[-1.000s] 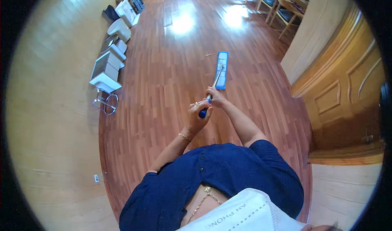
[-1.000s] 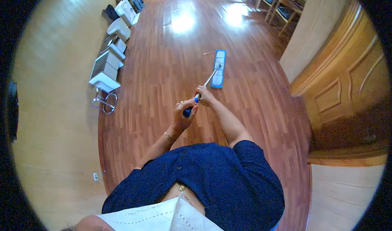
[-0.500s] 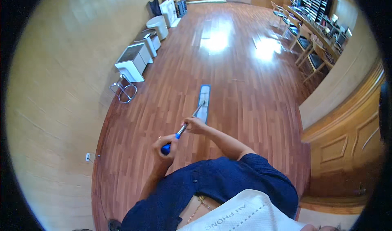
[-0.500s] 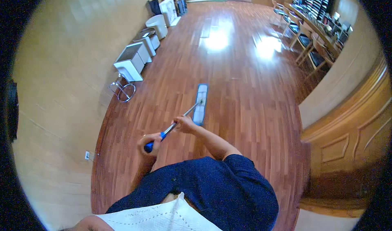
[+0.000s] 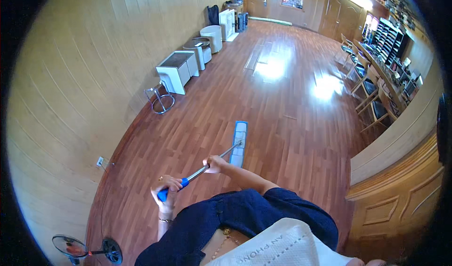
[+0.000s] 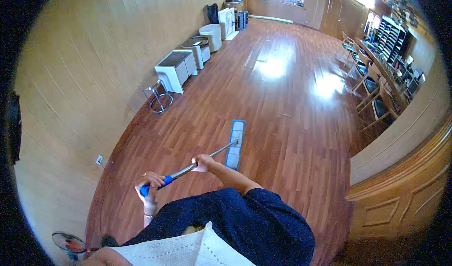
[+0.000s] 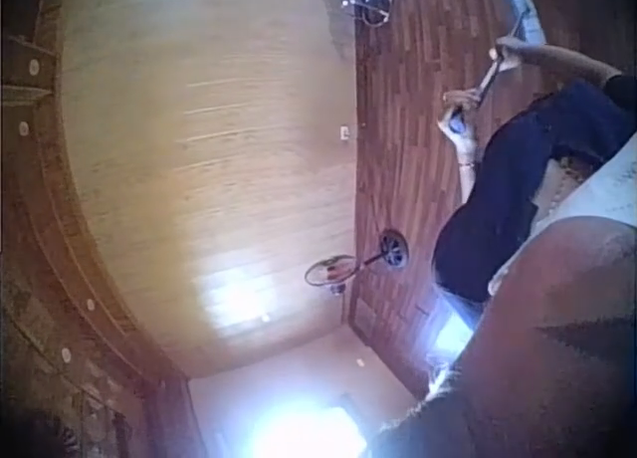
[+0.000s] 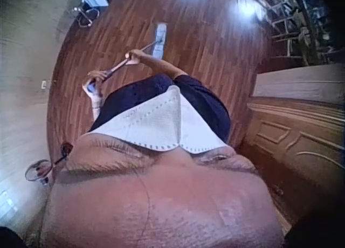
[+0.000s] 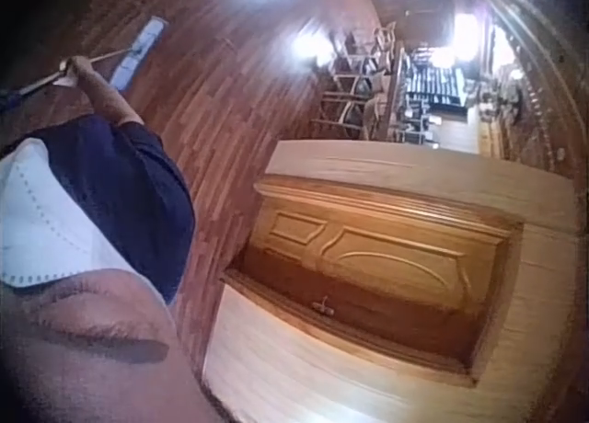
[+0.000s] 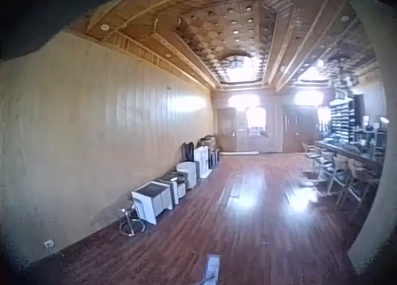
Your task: The recorder is mopping the wooden floor using a flat mop.
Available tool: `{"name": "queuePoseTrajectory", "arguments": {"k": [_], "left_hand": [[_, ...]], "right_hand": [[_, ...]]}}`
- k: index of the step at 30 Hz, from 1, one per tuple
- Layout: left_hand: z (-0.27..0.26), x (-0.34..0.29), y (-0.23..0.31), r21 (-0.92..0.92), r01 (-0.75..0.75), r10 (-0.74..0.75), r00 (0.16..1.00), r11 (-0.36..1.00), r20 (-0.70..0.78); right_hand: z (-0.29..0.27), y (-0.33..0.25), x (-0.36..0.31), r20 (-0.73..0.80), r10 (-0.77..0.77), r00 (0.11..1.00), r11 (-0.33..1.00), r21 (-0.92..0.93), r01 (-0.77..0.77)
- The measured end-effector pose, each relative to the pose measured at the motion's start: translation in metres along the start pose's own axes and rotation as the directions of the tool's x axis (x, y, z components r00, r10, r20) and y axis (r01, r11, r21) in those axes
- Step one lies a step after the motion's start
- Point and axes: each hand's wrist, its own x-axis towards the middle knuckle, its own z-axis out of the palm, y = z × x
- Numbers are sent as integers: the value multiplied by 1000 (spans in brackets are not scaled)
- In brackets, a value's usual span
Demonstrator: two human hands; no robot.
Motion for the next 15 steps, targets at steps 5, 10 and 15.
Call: {"name": "queuePoseTrajectory", "arguments": {"k": [5, 10, 15], "left_hand": [[5, 14, -13, -172, 53, -39, 996, 984, 82], [23, 16, -35, -273, 269, -186, 937, 924, 296], [70, 24, -45, -290, 331, -137, 836, 898, 531]], "right_hand": [[-11, 18, -35, -48, 113, 992, 994, 14, -113], [-39, 36, -80, -188, 241, 952, 969, -8, -247], [-58, 77, -139, -292, 335, 896, 908, -154, -390]]}}
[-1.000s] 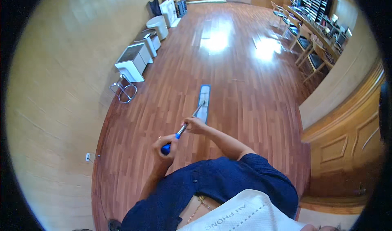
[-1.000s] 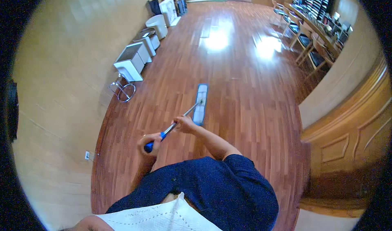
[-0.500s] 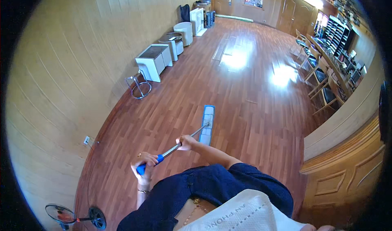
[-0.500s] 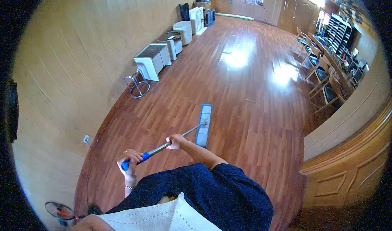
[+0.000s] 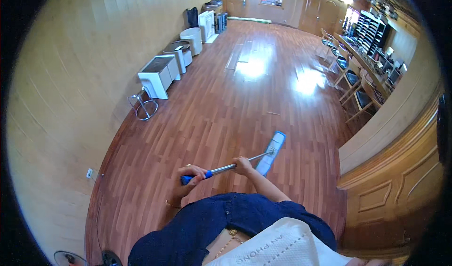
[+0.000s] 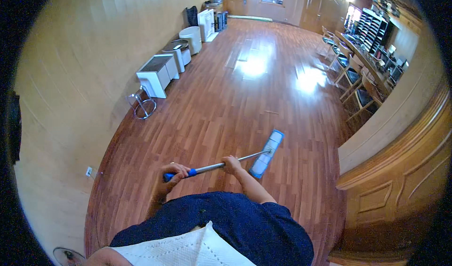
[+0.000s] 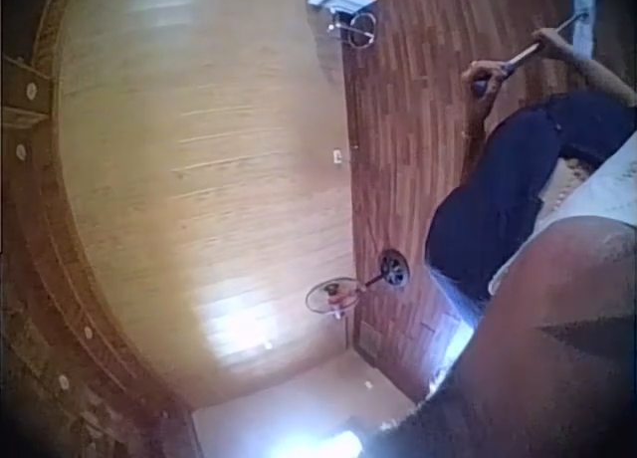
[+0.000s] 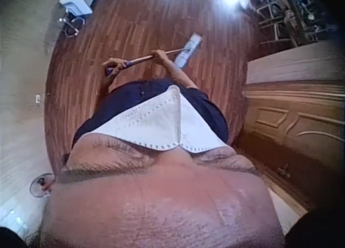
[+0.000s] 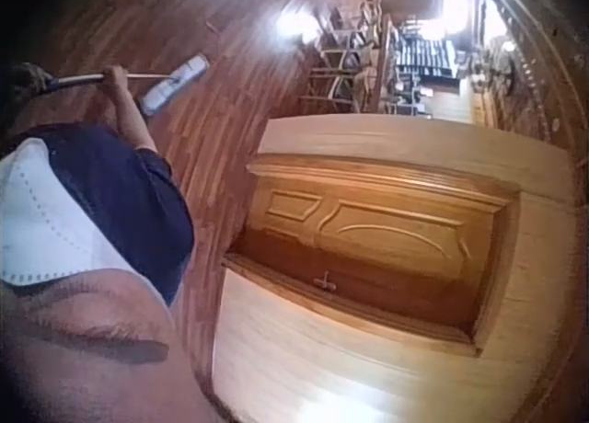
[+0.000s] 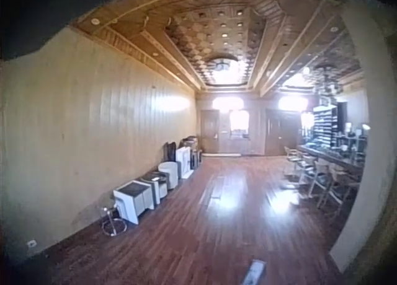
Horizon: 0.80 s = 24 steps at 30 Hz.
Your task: The recorder is mopping the wooden floor using a flat mop.
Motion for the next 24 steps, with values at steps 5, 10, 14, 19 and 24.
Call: {"name": "queuePoseTrajectory", "arguments": {"k": [5, 10, 14, 19, 24], "left_hand": [[27, 31, -28, 60, 55, -69, 965, 997, 253], [57, 69, -46, -85, 44, 3, 873, 995, 488], [79, 89, -62, -216, 77, 71, 794, 973, 603], [115, 110, -65, -300, 155, 134, 646, 941, 752], [150, 114, -75, -273, 263, 105, 513, 925, 852]], "right_hand": [[-26, 51, -64, -114, 204, 972, 971, -102, -215], [-44, 64, -131, -284, 392, 875, 889, -130, -440], [-57, 41, -182, -434, 453, 779, 833, -103, -543], [-44, 31, -248, -536, 601, 592, 696, -12, -718], [-21, 20, -309, -634, 636, 441, 681, 191, -707]]}}
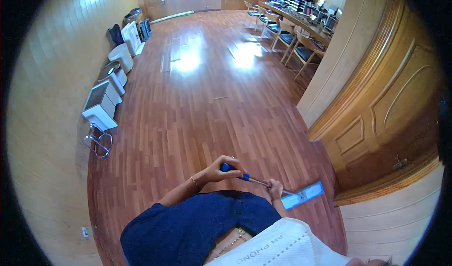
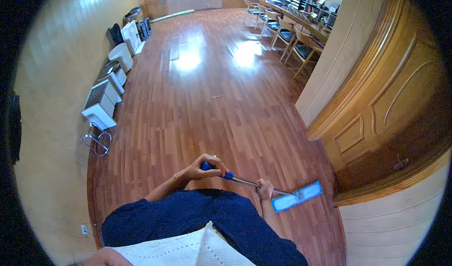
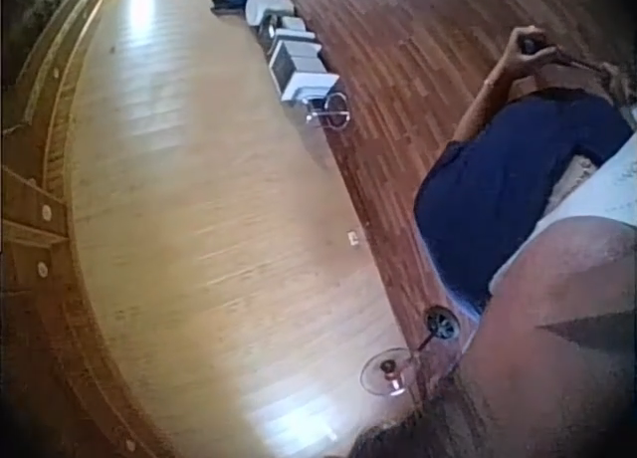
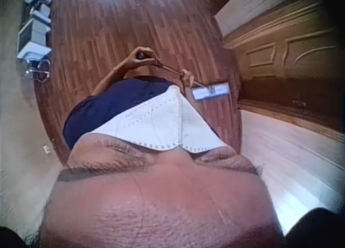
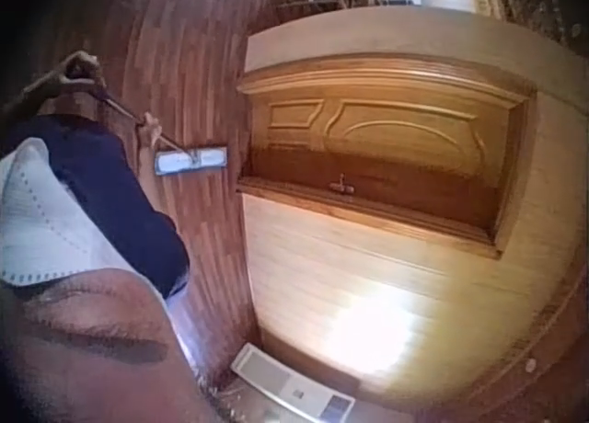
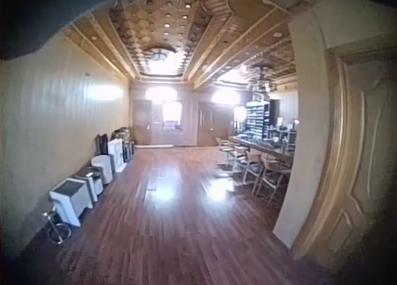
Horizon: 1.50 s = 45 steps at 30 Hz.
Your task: The recorder is mopping the wooden floor using a flat mop.
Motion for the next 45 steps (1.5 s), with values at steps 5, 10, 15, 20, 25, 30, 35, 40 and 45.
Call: {"name": "queuePoseTrajectory", "arguments": {"k": [5, 10, 15, 20, 25, 30, 35, 40, 45], "left_hand": [[12, 9, 4, -30, 18, -13, 989, 999, 144], [17, 9, 22, -48, 8, 5, 961, 999, 278], [6, -10, 50, 4, -39, 36, 953, 999, 301], [-4, -34, 81, 61, -104, 84, 960, 993, 269], [-19, -67, 111, 204, -198, 156, 967, 959, 203], [-38, -107, 142, 441, -278, 264, 960, 853, 94], [-23, -151, 182, 550, -351, 396, 917, 758, 39], [10, -173, 208, 721, -347, 454, 889, 600, 49], [46, -177, 218, 776, -379, 361, 909, 505, 209]], "right_hand": [[-8, 26, -69, 28, 212, 977, 892, 402, -205], [-6, 29, -98, 102, 403, 909, 650, 668, -363], [-7, -22, -89, 221, 443, 869, 536, 712, -454], [11, -23, -76, 136, 57, 989, 905, 411, -109], [41, -56, -37, 245, -1, 970, 892, 439, -109], [74, -135, 17, 276, -291, 916, 886, 438, 150], [100, -209, 18, 333, -485, 809, 772, 597, 217], [124, -244, 22, 463, -632, 622, 732, 621, 281], [136, -271, 9, 582, -681, 444, 713, 666, 220]]}}
